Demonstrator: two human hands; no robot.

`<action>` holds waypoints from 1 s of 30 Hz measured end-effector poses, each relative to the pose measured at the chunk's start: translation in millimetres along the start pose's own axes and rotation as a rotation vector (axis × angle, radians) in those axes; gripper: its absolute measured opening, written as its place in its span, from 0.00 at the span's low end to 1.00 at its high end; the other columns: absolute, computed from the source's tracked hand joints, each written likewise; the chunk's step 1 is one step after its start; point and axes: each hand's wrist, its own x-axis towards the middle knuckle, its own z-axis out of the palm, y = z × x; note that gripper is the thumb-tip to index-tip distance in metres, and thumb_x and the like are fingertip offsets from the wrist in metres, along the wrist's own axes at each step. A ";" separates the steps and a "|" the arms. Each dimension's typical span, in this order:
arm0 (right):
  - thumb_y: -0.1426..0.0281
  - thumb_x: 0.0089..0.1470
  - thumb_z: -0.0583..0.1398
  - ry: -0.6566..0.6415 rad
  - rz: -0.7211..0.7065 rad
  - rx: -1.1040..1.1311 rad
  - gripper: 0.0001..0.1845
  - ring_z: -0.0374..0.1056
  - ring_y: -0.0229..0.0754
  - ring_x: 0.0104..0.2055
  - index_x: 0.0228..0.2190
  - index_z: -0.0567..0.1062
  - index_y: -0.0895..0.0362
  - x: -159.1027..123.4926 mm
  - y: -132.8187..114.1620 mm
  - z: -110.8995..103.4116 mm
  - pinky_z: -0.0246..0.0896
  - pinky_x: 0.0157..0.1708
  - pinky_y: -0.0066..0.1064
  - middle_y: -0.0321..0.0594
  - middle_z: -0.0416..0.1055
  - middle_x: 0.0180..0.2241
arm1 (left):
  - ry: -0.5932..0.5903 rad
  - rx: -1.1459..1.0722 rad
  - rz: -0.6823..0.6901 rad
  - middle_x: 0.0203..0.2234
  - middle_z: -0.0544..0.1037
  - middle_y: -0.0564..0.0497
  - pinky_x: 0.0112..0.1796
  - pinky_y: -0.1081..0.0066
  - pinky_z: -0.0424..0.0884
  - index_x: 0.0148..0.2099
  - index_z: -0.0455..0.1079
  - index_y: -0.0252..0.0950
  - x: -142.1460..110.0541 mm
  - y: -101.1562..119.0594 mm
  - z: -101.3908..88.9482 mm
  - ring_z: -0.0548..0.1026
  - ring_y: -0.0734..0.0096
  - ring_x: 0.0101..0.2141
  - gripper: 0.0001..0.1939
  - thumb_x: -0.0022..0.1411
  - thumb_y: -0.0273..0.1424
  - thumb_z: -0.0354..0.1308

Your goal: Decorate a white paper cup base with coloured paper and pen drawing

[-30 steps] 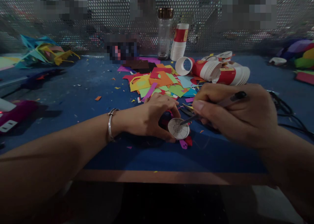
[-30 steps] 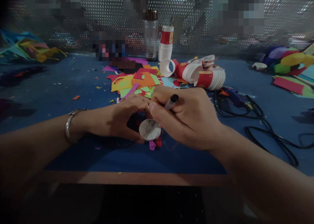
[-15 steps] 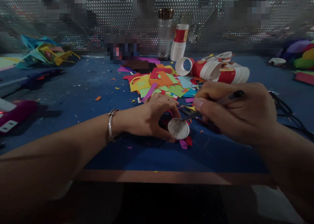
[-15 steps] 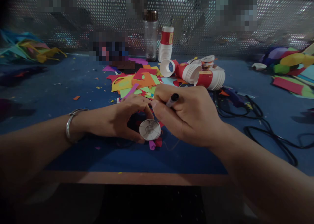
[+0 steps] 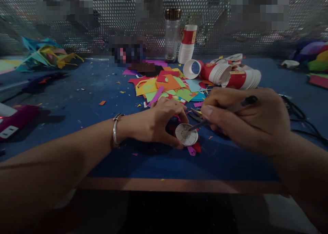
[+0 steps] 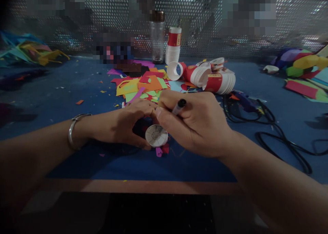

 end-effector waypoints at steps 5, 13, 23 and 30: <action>0.75 0.60 0.58 -0.009 -0.018 -0.022 0.14 0.56 0.33 0.17 0.22 0.69 0.53 1.3 0.0 -1.0 0.51 0.20 0.31 0.30 0.63 0.16 | -0.006 0.014 -0.006 0.50 0.73 0.45 0.57 0.50 0.60 0.50 0.70 0.40 -0.6 0.7 -0.4 0.66 0.51 0.56 0.25 0.54 0.42 0.71; 0.75 0.58 0.58 0.036 -0.035 -0.103 0.13 0.57 0.34 0.17 0.22 0.69 0.53 -0.5 4.7 -0.5 0.49 0.19 0.31 0.30 0.63 0.16 | 0.004 0.030 -0.005 0.49 0.73 0.43 0.56 0.51 0.60 0.46 0.70 0.37 0.6 2.7 0.3 0.67 0.50 0.54 0.23 0.53 0.42 0.71; 0.76 0.60 0.58 0.047 -0.037 -0.056 0.14 0.58 0.33 0.17 0.23 0.71 0.55 -1.3 3.6 0.7 0.49 0.19 0.31 0.31 0.65 0.17 | -0.001 0.033 -0.007 0.51 0.72 0.43 0.56 0.53 0.60 0.48 0.70 0.37 -0.4 1.2 0.4 0.66 0.51 0.56 0.23 0.54 0.42 0.71; 0.78 0.59 0.59 0.037 -0.035 0.030 0.14 0.56 0.32 0.17 0.23 0.70 0.54 -1.6 3.3 3.0 0.51 0.19 0.29 0.29 0.64 0.16 | 0.004 0.003 -0.015 0.51 0.73 0.44 0.58 0.50 0.59 0.50 0.70 0.39 -1.6 1.5 0.6 0.65 0.50 0.58 0.24 0.55 0.40 0.71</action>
